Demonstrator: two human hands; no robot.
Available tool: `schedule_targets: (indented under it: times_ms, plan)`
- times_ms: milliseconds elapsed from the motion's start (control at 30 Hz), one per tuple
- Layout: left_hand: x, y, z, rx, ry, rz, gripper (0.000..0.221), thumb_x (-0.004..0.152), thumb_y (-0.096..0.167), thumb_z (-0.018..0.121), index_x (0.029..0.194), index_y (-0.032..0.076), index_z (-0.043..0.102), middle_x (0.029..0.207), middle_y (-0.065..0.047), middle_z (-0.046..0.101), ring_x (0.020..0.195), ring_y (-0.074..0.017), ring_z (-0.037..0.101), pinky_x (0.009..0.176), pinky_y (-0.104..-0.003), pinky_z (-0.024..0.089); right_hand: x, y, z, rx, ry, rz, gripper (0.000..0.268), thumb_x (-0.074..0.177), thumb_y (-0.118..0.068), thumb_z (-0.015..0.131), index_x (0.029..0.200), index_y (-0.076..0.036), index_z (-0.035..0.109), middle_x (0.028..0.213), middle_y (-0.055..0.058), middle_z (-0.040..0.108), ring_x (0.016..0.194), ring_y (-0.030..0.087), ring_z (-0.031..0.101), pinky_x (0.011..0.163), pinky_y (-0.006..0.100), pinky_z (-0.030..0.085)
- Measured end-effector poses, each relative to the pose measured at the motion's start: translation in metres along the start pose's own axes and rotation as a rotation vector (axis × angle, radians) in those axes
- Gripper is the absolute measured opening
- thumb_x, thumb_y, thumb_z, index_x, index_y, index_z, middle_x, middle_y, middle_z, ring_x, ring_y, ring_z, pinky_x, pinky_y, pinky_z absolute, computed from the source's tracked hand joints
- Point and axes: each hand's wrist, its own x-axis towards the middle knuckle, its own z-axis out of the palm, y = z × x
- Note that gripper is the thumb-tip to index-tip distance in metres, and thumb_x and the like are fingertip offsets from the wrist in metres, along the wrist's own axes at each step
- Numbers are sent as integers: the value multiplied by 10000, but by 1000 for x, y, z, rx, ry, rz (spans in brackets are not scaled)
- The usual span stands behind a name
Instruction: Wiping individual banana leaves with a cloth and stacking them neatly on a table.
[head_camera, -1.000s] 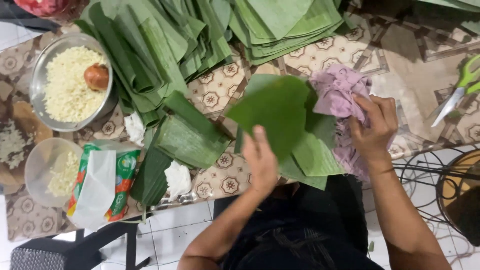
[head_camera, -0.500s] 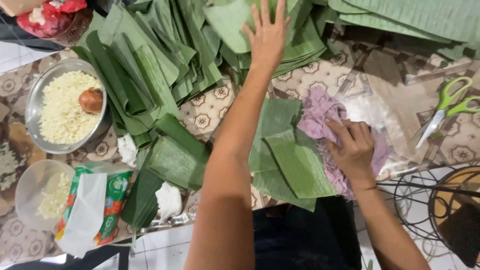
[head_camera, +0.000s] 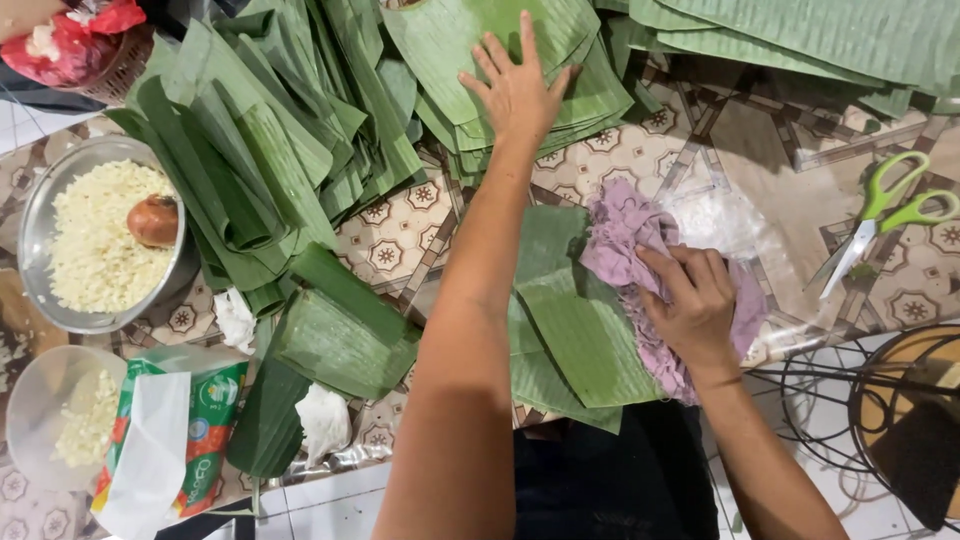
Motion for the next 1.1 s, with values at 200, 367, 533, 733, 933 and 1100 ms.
schedule_targets:
  times_ms: [200, 367, 533, 733, 933, 1100]
  plan:
    - [10, 10, 6, 173, 146, 172, 1188, 1028, 976, 650, 1655, 234, -33, 1688, -290, 146, 1545, -506, 221, 1109, -766, 324, -4, 4, 4, 2, -10, 18, 417, 1005, -404, 570, 1127, -46, 745, 919, 145, 640, 863, 270, 590, 705, 374, 497]
    - [16, 22, 0, 90, 78, 4, 1192, 1003, 925, 684, 1651, 185, 11, 1689, -283, 120, 1534, -528, 164, 1112, -791, 237, -6, 9, 11, -21, 15, 3, 529, 1019, -490, 455, 1088, -50, 741, 881, 132, 648, 845, 255, 597, 681, 337, 483]
    - [15, 32, -17, -24, -37, 54, 968, 1066, 543, 615, 1633, 68, -10, 1656, -345, 139, 1485, -568, 232, 1122, -770, 261, -6, 9, 9, -9, -1, 10, 379, 969, -396, 642, 1113, -59, 739, 908, 131, 650, 869, 258, 601, 707, 345, 500]
    - [3, 36, -38, -68, -57, 68, 621, 1077, 349, 466, 1519, -63, 324, 1588, -296, 340, 1444, -488, 356, 1145, -740, 287, -4, 9, 8, 14, 24, 1, 409, 974, -418, 611, 1110, -54, 740, 889, 127, 646, 834, 251, 592, 686, 350, 491]
    - [6, 33, -31, -212, 247, 93, 282, 992, 152, 544, 1225, 6, 610, 1425, -264, 565, 1304, -416, 575, 1081, -741, 386, -7, 8, 7, -2, 10, 13, 370, 944, -397, 675, 1130, -83, 736, 916, 113, 656, 840, 237, 590, 693, 344, 491]
    - [-35, 26, -42, 173, 508, 302, 323, 925, -101, 672, 1235, -39, 606, 1210, -263, 721, 937, -332, 785, 800, -428, 704, -8, 9, 7, 0, 10, 6, 315, 890, -284, 763, 1142, -97, 731, 935, 106, 659, 850, 234, 585, 695, 348, 481]
